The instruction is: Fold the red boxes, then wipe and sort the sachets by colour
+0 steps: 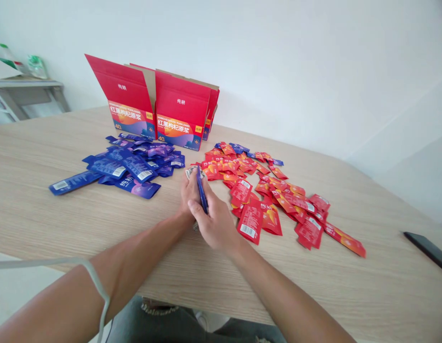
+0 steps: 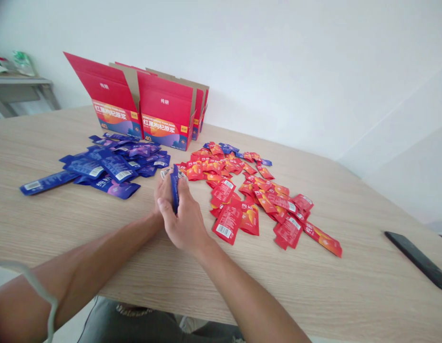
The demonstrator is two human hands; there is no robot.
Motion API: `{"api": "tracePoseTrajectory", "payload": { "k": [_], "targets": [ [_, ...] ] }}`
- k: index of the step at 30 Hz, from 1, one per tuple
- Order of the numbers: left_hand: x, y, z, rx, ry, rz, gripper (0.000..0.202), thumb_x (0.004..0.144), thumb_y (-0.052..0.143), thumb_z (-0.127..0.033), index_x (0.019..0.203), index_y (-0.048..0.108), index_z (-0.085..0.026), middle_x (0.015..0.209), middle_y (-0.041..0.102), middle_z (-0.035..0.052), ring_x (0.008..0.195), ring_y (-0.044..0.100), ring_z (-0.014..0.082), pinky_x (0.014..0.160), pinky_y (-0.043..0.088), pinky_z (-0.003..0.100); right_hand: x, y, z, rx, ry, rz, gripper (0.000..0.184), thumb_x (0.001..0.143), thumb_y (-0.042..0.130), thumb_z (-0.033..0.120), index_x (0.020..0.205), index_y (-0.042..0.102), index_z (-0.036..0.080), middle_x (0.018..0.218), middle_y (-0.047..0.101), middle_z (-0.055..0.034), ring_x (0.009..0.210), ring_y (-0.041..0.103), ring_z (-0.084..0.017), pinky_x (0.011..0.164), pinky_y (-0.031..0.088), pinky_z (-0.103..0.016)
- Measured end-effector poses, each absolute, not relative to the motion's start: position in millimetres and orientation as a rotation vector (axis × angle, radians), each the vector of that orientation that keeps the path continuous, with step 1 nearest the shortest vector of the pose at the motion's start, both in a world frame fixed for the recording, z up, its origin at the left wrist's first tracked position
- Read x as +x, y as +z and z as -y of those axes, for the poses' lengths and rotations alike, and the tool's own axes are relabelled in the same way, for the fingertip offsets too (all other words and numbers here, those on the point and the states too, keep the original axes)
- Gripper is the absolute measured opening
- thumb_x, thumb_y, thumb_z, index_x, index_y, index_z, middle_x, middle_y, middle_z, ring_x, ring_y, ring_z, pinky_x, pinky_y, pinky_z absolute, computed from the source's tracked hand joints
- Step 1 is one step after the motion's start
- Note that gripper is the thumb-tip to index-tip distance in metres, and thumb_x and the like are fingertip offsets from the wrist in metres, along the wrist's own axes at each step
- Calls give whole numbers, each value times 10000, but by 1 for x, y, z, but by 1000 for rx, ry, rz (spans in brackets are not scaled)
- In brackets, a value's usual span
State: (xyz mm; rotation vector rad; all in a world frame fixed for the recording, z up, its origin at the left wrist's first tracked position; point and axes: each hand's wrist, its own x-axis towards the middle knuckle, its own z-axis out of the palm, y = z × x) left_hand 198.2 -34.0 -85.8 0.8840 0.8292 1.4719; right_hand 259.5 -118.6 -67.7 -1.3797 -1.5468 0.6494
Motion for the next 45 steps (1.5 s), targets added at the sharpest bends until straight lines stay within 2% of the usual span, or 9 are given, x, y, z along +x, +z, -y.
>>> {"api": "tracePoseTrajectory", "payload": {
  "k": [6,10,14,18,22,25,28,32,45],
  "targets": [
    [186,-75,15,891,1582,-1054,258,982,592,-404,790,587,-232,831,633,15,876,627,213,831,514,323,277,-52,119,-1120,1061,1342,522,803,758,371,1307,773,234,1400,770,-86,1425,651,-390,1274,438,-623],
    [184,-68,15,872,1530,-1071,273,1005,562,-401,838,659,-208,882,703,27,925,658,225,872,528,321,303,-39,115,-795,1320,942,316,730,828,296,1043,787,284,1136,831,-38,1198,774,-345,1128,585,-600],
    [195,-72,25,903,1541,-978,243,985,616,-431,889,669,-215,921,715,36,966,665,238,911,538,330,312,-48,102,-861,1028,807,491,742,791,287,1231,762,304,1240,814,-30,1306,723,-313,1220,502,-591],
    [204,-83,40,1071,1572,-761,197,1002,605,-418,970,661,-232,916,662,22,886,619,205,864,524,307,295,-69,99,-1205,644,1090,499,930,686,465,1397,724,292,1452,743,-52,1501,579,-297,1347,316,-561],
    [200,-92,36,1120,1589,-786,149,1008,591,-371,934,608,-243,827,542,-16,752,517,168,750,464,287,271,-70,113,-1291,658,1460,550,1041,554,531,1500,677,253,1529,695,-104,1498,589,-316,1302,394,-538],
    [191,-91,21,1079,1598,-905,129,988,589,-325,893,584,-237,782,520,-34,724,500,157,719,435,279,271,-62,120,-1300,673,1580,557,939,690,385,1481,704,258,1464,741,-85,1432,637,-344,1262,441,-547],
    [186,-85,11,1058,1570,-941,160,971,599,-311,839,566,-227,765,541,-39,711,504,150,699,428,273,286,-54,119,-1292,830,1619,578,803,669,190,1361,789,284,1171,841,-10,1133,762,-310,1155,535,-549],
    [187,-74,12,930,1486,-978,229,954,628,-316,765,529,-231,681,510,-50,644,484,151,654,428,281,310,-42,120,-1066,1306,1229,467,691,737,180,1133,858,268,897,817,23,843,780,-249,988,638,-516],
    [194,-74,20,838,1402,-826,231,865,699,-442,899,688,-213,833,758,30,894,749,258,861,588,360,320,-31,124,-734,1311,793,573,613,766,160,1164,787,318,1032,843,-43,1265,746,-398,1106,570,-726]
  ]
}}
